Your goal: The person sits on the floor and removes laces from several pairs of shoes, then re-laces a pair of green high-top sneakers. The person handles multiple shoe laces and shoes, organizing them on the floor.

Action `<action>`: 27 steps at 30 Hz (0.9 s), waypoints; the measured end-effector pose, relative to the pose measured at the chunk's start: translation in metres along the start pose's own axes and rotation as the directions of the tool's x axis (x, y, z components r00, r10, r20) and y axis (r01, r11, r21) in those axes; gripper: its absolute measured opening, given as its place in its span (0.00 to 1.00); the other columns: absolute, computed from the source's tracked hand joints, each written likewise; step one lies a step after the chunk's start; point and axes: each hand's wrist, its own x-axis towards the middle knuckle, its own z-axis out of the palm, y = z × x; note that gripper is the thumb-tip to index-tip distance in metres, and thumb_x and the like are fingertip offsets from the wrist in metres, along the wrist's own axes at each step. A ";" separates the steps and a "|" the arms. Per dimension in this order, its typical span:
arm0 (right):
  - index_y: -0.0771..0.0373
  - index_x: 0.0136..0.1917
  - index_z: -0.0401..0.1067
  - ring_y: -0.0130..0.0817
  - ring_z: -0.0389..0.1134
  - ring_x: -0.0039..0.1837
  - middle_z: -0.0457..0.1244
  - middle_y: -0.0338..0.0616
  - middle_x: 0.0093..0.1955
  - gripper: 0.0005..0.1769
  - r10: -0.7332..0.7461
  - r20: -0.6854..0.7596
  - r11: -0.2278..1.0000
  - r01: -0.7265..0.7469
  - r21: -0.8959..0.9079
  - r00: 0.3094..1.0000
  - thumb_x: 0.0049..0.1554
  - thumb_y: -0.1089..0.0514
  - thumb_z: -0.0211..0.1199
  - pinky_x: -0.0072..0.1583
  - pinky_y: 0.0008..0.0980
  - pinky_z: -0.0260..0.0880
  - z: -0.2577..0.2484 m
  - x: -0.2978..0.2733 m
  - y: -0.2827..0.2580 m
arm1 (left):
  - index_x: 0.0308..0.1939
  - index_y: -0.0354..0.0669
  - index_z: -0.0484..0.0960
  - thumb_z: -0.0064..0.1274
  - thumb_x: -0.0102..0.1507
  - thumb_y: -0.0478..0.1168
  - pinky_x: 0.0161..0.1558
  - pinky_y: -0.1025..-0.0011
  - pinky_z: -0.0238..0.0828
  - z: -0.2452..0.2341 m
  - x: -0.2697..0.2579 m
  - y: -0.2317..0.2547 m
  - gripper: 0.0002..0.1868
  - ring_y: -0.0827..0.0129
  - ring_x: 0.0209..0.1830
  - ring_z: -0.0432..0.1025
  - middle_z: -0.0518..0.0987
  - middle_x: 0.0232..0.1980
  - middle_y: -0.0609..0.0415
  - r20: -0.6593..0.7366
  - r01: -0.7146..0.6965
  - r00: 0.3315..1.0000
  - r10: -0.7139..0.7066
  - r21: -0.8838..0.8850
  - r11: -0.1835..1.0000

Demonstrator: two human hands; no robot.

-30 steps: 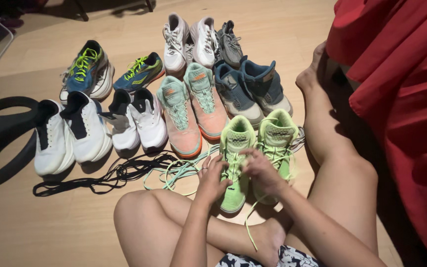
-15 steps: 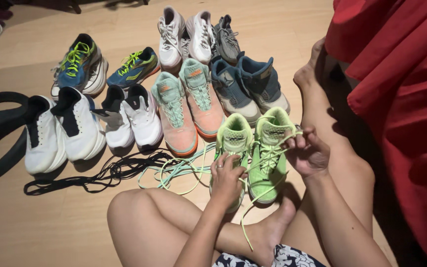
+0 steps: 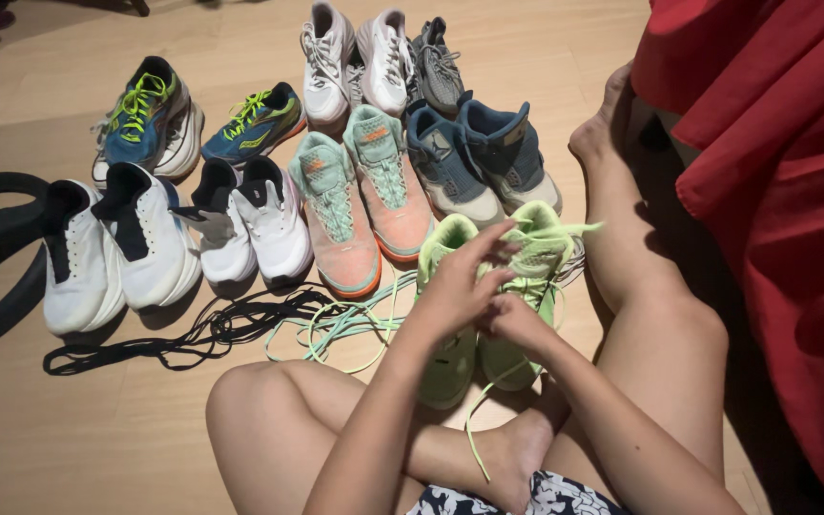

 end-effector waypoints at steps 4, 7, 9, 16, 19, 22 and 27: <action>0.65 0.45 0.74 0.26 0.65 0.37 0.70 0.42 0.40 0.14 0.101 -0.255 0.893 0.025 0.449 0.962 0.62 0.51 0.58 0.43 0.26 0.66 -0.019 0.005 -0.028 | 0.58 0.36 0.77 0.57 0.59 0.29 0.51 0.55 0.72 -0.024 -0.033 -0.032 0.22 0.45 0.52 0.76 0.81 0.53 0.43 -0.096 -0.108 0.979 0.179 0.499 0.860; 0.68 0.42 0.74 0.28 0.66 0.36 0.71 0.43 0.38 0.17 0.073 -0.410 0.997 -0.060 0.045 0.909 0.61 0.51 0.61 0.42 0.31 0.67 -0.032 -0.008 -0.045 | 0.44 0.40 0.82 0.60 0.53 0.30 0.50 0.52 0.70 -0.038 -0.074 -0.060 0.14 0.47 0.48 0.74 0.78 0.43 0.46 -0.015 0.002 1.000 0.011 0.670 0.743; 0.68 0.41 0.75 0.32 0.67 0.36 0.70 0.47 0.35 0.18 0.001 -0.403 0.923 -0.156 -0.351 0.915 0.61 0.49 0.63 0.42 0.35 0.69 -0.028 -0.017 -0.049 | 0.33 0.43 0.84 0.64 0.49 0.33 0.48 0.53 0.67 -0.039 -0.096 -0.076 0.09 0.50 0.46 0.72 0.76 0.38 0.49 0.003 0.044 0.998 -0.065 0.707 0.706; 0.53 0.51 0.81 0.46 0.72 0.41 0.69 0.48 0.40 0.15 -0.234 0.203 0.566 0.303 -0.767 0.951 0.49 0.57 0.67 0.44 0.44 0.72 0.038 -0.047 -0.056 | 0.31 0.47 0.83 0.60 0.55 0.35 0.46 0.58 0.66 -0.034 -0.097 -0.091 0.03 0.57 0.46 0.71 0.74 0.40 0.53 0.057 -0.079 0.997 0.055 0.766 0.638; 0.52 0.51 0.81 0.50 0.72 0.42 0.69 0.47 0.42 0.15 -0.274 0.272 0.399 0.366 -0.841 0.923 0.49 0.57 0.66 0.44 0.47 0.72 0.051 -0.048 -0.060 | 0.30 0.48 0.83 0.60 0.53 0.36 0.43 0.57 0.65 -0.036 -0.091 -0.089 0.02 0.56 0.44 0.70 0.74 0.39 0.53 0.087 -0.099 0.995 0.050 0.760 0.643; 0.51 0.49 0.80 0.48 0.72 0.43 0.69 0.45 0.41 0.11 -0.225 0.267 0.294 0.326 -0.899 0.937 0.53 0.56 0.63 0.44 0.46 0.73 0.057 -0.049 -0.058 | 0.29 0.49 0.83 0.58 0.55 0.37 0.44 0.58 0.66 -0.038 -0.097 -0.091 0.00 0.57 0.45 0.70 0.73 0.39 0.53 0.136 -0.136 0.990 0.046 0.792 0.595; 0.59 0.42 0.76 0.46 0.73 0.43 0.69 0.46 0.39 0.06 -0.314 0.298 0.253 0.381 -0.889 0.902 0.51 0.59 0.61 0.44 0.44 0.73 0.057 -0.046 -0.048 | 0.35 0.47 0.81 0.51 0.58 0.36 0.47 0.60 0.65 -0.034 -0.103 -0.098 0.04 0.58 0.48 0.69 0.73 0.43 0.53 0.177 -0.212 0.977 0.119 0.866 0.453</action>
